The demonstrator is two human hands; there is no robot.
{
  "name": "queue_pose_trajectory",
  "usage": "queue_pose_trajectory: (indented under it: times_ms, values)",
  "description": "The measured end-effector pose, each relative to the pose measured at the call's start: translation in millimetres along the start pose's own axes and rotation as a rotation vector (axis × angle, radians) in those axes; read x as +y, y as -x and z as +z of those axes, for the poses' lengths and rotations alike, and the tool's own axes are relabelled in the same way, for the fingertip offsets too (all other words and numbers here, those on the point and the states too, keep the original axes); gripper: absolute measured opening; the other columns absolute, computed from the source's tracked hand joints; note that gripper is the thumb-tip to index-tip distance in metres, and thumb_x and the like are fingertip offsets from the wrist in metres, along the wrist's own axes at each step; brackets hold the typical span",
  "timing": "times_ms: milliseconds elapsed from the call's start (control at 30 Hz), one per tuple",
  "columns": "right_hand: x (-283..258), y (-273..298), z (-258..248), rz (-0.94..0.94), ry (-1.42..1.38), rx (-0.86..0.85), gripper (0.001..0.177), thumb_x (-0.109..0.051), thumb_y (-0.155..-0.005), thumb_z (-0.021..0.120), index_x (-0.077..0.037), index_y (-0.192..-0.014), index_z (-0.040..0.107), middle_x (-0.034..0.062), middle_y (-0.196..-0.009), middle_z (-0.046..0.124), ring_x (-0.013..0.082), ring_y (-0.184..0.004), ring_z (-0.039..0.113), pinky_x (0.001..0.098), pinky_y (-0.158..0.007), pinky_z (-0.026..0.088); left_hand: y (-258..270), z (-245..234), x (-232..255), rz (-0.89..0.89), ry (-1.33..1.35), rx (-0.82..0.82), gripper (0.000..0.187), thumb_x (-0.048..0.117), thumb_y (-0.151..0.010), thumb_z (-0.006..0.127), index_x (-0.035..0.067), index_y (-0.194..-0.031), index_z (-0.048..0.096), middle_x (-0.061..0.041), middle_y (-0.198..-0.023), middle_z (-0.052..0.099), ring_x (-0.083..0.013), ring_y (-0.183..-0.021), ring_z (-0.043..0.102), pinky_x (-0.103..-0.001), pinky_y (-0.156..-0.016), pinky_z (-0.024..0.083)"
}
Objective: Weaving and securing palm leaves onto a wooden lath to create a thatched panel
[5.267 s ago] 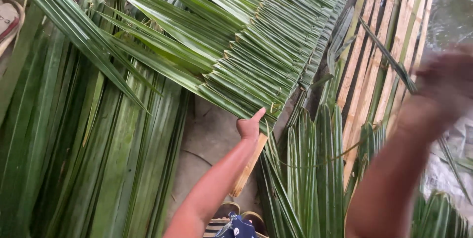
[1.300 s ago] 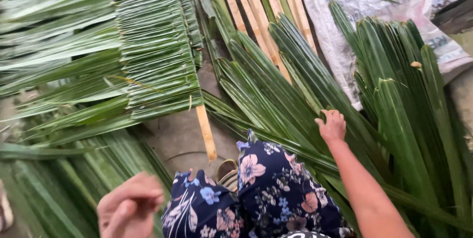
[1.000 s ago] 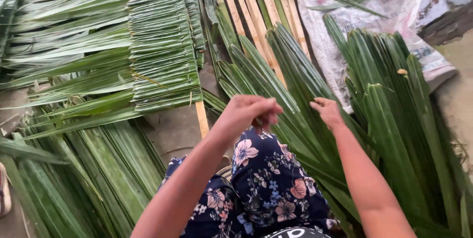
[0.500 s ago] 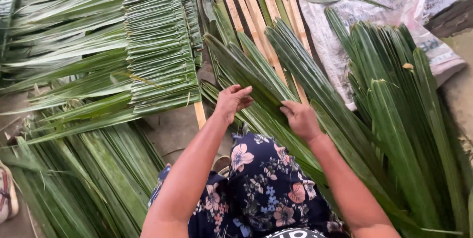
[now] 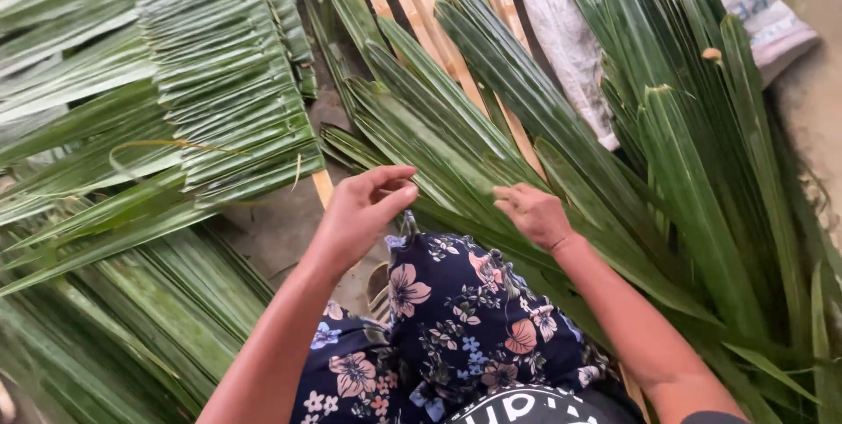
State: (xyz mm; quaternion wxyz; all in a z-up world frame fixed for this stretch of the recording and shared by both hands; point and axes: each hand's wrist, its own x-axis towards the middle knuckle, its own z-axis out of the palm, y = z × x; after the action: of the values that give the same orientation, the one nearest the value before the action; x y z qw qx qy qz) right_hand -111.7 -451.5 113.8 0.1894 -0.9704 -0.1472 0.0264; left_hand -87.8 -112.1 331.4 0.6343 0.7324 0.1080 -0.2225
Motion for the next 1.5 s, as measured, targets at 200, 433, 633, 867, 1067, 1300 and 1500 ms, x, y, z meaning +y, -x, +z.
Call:
queue_pose_trajectory:
  times_ms: [200,433,633,867,1067,1300,1500]
  values:
    - [72.3,28.9,64.9,0.210,0.111,0.250,0.028,-0.054,-0.096,0.068,-0.031,-0.111,0.066,-0.0118,-0.097,0.062,0.0101,-0.094,0.067,0.0276,-0.083,0.057,12.7,-12.3,8.5,0.083,-0.170,0.119,0.032,0.021,-0.088,0.078,0.018,-0.119,0.077,-0.004,-0.097,0.078,-0.0129,-0.085,0.076,-0.028,-0.074,0.060]
    - [102.5,61.0,72.0,0.637,0.104,0.156,0.091,-0.061,-0.075,0.079,-0.019,-0.149,0.046,0.0071,-0.140,0.048,0.0367,-0.129,0.051,0.0591,-0.106,0.042,-10.0,4.2,-23.8,0.022,-0.576,0.015,0.034,0.036,-0.085,0.075,0.026,-0.118,0.076,0.005,-0.095,0.079,-0.0158,-0.088,0.076,-0.035,-0.080,0.059]
    - [106.6,48.9,87.9,0.341,0.220,0.219,0.029,-0.053,-0.093,0.067,-0.037,-0.117,0.067,-0.0109,-0.104,0.061,0.0144,-0.102,0.064,0.0349,-0.089,0.050,-36.8,23.3,-59.0,0.026,-0.681,-0.087,0.036,0.041,-0.084,0.074,0.026,-0.116,0.076,0.004,-0.095,0.079,-0.0197,-0.093,0.075,-0.040,-0.083,0.059]
    - [-112.4,-32.1,-81.0,0.138,-0.913,0.108,0.025,-0.025,-0.079,0.089,-0.020,-0.101,0.078,0.0005,-0.082,0.076,0.0079,-0.076,0.067,0.0309,-0.075,0.056,-49.3,44.7,-36.3,-0.069,0.324,-0.005,0.063,0.010,-0.070,0.092,0.004,-0.128,0.070,-0.008,-0.094,0.076,-0.0144,-0.073,0.071,-0.027,-0.073,0.061]
    - [-30.8,-47.0,-64.2,0.101,-1.067,-0.020,0.030,-0.017,-0.105,0.052,-0.001,-0.111,0.076,0.0236,-0.125,0.071,0.0334,-0.121,0.065,0.0408,-0.105,0.049,-82.1,70.6,-74.2,-0.074,0.499,0.199,0.034,0.013,-0.068,0.097,-0.007,-0.085,0.076,-0.016,-0.078,0.074,-0.0189,-0.063,0.068,-0.035,-0.058,0.060]
    - [167.2,55.9,40.2,0.588,0.230,-0.065,0.079,-0.046,-0.078,0.085,-0.027,-0.147,0.053,0.0111,-0.139,0.053,0.0378,-0.128,0.057,0.0567,-0.097,0.052,-59.1,63.0,-0.3,0.033,0.588,0.339,0.044,0.008,-0.059,0.101,-0.006,-0.058,0.059,-0.012,-0.063,0.065,-0.0165,-0.053,0.063,-0.033,-0.055,0.057]
    - [208.4,46.9,52.1,0.302,0.439,0.145,0.045,-0.049,-0.091,0.065,-0.028,-0.131,0.068,0.0010,-0.109,0.064,0.0219,-0.105,0.069,0.0371,-0.087,0.061,-62.5,56.2,12.7,0.155,0.634,0.252,0.028,0.008,-0.065,0.097,-0.004,-0.077,0.075,-0.015,-0.075,0.073,-0.0211,-0.064,0.072,-0.037,-0.059,0.062]
